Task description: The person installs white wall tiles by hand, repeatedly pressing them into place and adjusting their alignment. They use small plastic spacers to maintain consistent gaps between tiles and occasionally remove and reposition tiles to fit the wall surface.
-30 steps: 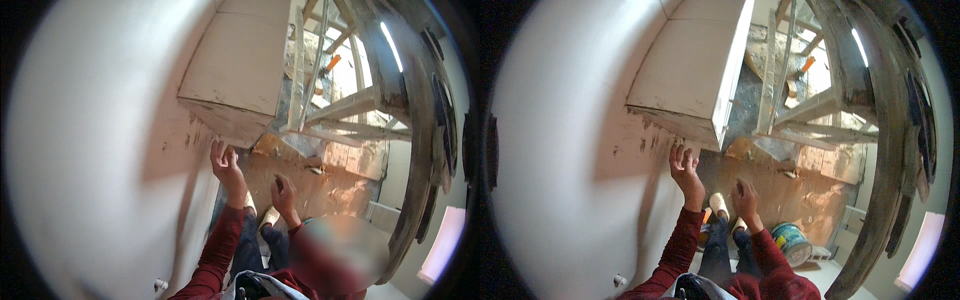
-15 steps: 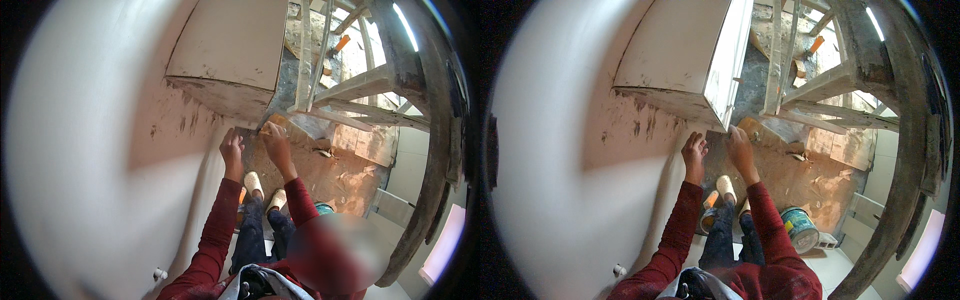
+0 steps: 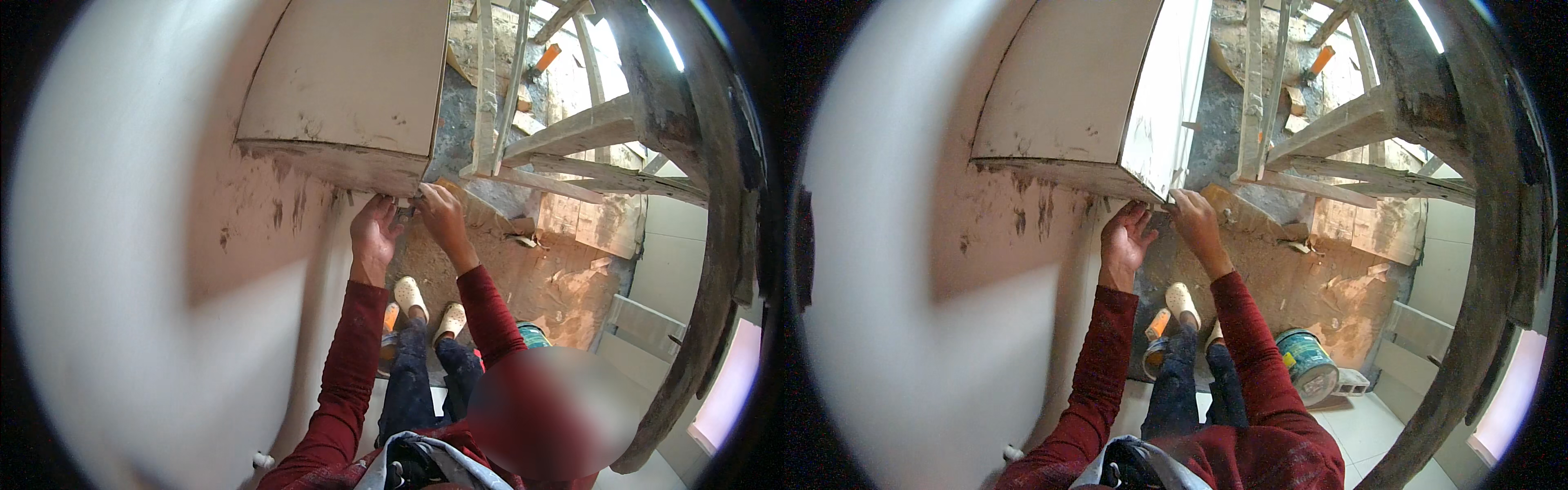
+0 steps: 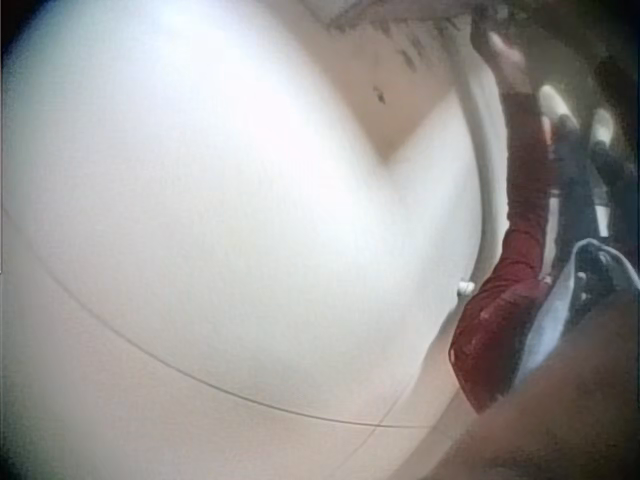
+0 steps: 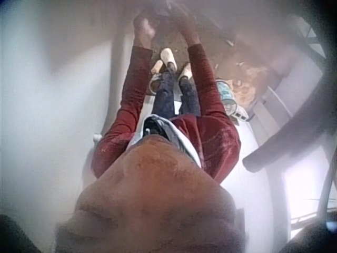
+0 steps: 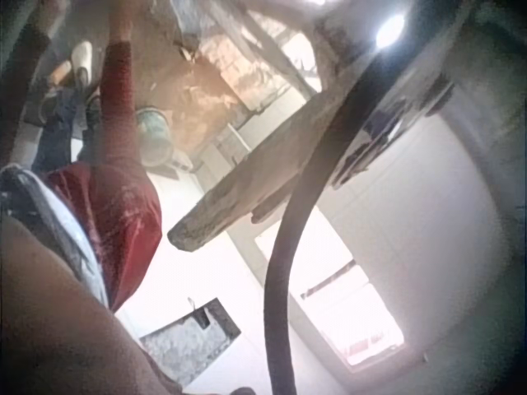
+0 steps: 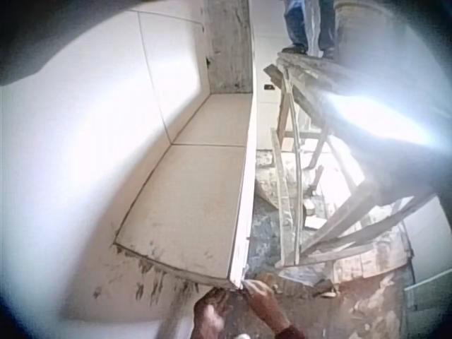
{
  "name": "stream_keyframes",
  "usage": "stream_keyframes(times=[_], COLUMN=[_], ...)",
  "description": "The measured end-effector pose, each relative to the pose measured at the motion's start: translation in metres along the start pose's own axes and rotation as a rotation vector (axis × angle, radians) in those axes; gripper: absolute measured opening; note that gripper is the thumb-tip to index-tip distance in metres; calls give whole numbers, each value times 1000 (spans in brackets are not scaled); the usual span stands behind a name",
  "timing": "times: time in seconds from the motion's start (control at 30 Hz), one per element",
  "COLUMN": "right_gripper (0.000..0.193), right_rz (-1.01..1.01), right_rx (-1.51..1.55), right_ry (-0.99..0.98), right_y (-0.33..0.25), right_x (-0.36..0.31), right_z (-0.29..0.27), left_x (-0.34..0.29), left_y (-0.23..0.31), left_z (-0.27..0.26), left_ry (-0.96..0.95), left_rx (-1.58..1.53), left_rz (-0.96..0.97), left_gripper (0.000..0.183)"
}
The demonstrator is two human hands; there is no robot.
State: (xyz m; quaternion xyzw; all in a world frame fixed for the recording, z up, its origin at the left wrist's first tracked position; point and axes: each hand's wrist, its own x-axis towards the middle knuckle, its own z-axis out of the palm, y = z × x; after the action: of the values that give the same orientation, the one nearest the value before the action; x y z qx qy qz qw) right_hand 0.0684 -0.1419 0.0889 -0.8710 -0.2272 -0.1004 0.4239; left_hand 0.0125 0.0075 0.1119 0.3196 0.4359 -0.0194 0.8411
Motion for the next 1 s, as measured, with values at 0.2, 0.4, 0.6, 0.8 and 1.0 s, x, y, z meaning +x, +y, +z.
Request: stream_keyframes(times=[0.2, 0.4, 0.6, 0.8, 1.0], right_gripper=[26, 32, 31, 29, 28], right_rz=[-27, -33, 93, 30, -73], right_rx=[10, -5, -50, -34, -37], right_ry=[0, -41, -122, -249, -314], right_y=[8, 9, -1, 6, 5], right_x=[0, -1, 5, 15, 25], right_z=[4, 8, -1, -12, -25], left_x=[5, 8, -13, -5, 7], left_y=[11, 15, 12, 18, 6], left_z=[-1, -17, 17, 20, 21], left_ry=[-21, -237, -258, -253, -201], left_rx=[-78, -175, -295, -339, -365], left_rz=[-122, -103, 191, 232, 288], left_gripper=[36, 36, 50, 87, 86])
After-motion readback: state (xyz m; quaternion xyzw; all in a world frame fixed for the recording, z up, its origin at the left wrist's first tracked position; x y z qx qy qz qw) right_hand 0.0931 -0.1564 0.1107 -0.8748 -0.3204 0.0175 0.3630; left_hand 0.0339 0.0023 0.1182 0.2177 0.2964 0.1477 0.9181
